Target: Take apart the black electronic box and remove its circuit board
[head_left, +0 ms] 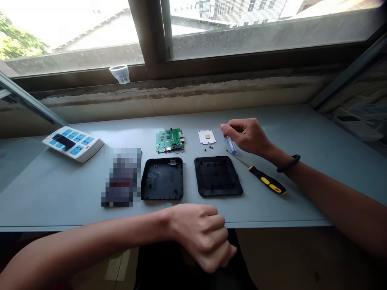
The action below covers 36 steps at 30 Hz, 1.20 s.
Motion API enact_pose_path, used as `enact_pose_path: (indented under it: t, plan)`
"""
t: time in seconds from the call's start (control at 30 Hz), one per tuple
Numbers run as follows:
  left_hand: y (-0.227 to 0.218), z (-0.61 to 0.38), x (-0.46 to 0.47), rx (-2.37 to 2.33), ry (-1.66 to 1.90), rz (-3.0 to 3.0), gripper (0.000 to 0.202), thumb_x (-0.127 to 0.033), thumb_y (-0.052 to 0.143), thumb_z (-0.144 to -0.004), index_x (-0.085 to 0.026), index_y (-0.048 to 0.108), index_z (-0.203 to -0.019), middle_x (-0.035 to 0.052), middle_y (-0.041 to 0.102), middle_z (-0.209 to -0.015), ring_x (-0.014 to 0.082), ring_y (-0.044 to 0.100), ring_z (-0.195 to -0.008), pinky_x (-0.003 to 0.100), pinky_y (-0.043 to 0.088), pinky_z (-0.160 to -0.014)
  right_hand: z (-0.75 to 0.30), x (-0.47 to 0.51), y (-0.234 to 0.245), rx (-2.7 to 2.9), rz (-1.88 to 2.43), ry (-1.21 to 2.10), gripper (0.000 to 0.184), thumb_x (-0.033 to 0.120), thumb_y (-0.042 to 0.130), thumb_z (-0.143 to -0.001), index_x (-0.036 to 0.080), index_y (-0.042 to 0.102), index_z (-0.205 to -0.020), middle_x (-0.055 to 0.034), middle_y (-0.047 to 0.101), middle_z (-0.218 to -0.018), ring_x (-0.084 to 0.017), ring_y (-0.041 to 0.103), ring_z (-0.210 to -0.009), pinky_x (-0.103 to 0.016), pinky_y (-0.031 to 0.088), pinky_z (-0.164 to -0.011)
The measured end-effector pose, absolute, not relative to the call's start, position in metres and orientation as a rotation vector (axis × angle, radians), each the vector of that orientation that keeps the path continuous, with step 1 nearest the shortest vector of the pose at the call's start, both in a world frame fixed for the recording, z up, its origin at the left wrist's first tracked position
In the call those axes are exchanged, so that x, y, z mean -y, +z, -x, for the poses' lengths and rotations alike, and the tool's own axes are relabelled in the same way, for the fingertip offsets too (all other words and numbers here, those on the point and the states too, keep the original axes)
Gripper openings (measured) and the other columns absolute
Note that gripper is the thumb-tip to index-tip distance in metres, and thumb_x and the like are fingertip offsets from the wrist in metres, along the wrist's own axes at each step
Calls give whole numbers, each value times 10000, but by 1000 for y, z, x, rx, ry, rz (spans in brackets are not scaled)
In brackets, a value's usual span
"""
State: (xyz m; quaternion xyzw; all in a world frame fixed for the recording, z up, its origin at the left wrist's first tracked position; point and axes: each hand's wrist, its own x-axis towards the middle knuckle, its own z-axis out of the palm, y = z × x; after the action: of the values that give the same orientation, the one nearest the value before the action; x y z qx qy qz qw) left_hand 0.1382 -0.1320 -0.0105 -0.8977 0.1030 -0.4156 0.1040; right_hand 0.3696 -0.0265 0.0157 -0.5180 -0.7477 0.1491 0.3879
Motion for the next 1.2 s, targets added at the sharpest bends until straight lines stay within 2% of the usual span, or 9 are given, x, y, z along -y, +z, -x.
enact_pose_path:
  t: [0.2, 0.37, 0.57, 0.87, 1.2]
  plan:
    - [-16, -141, 129, -360, -1478, 2626, 454, -229, 670, -633, -235, 247, -468, -94, 172, -526, 56, 187, -473, 247, 168, -405, -368, 28, 12, 1928, 1341, 363, 464, 492, 548, -943, 202, 514, -582, -12, 458, -555, -114, 359, -535, -329, 286, -548]
    - [-17, -142, 131, -319, -1563, 2642, 439, -262, 643, -595, -234, 227, -456, -87, 145, -538, 64, 146, -500, 254, 139, -406, -365, 31, 12, 1966, 1335, 351, 424, 430, 555, -946, 199, 518, -592, 8, 374, -521, -103, 293, -514, -332, 244, -547]
    - [-17, -137, 136, -212, -1532, 2708, 414, -266, 624, -590, -232, 236, -449, -72, 141, -546, 88, 129, -516, 297, 116, -414, -361, 36, 16, 2074, 1255, 417, 392, 426, 600, -927, 186, 558, -620, 8, 432, -549, -90, 326, -536, -294, 291, -521]
    - [-12, -132, 138, -73, -1422, 2811, 375, -168, 624, -581, -222, 291, -416, -59, 173, -513, 104, 143, -525, 317, 124, -427, -355, 45, 20, 2252, 1104, 525, 277, 351, 624, -895, 166, 695, -701, 4, 586, -596, -60, 409, -520, -246, 323, -502]
    - [-10, -131, 133, -10, -1439, 2841, 430, -127, 623, -667, -216, 302, -395, -50, 180, -496, 115, 149, -492, 348, 82, -454, -354, 48, 34, 2173, 1164, 510, 295, 362, 615, -937, 172, 662, -716, 19, 504, -567, -63, 344, -523, -274, 304, -527]
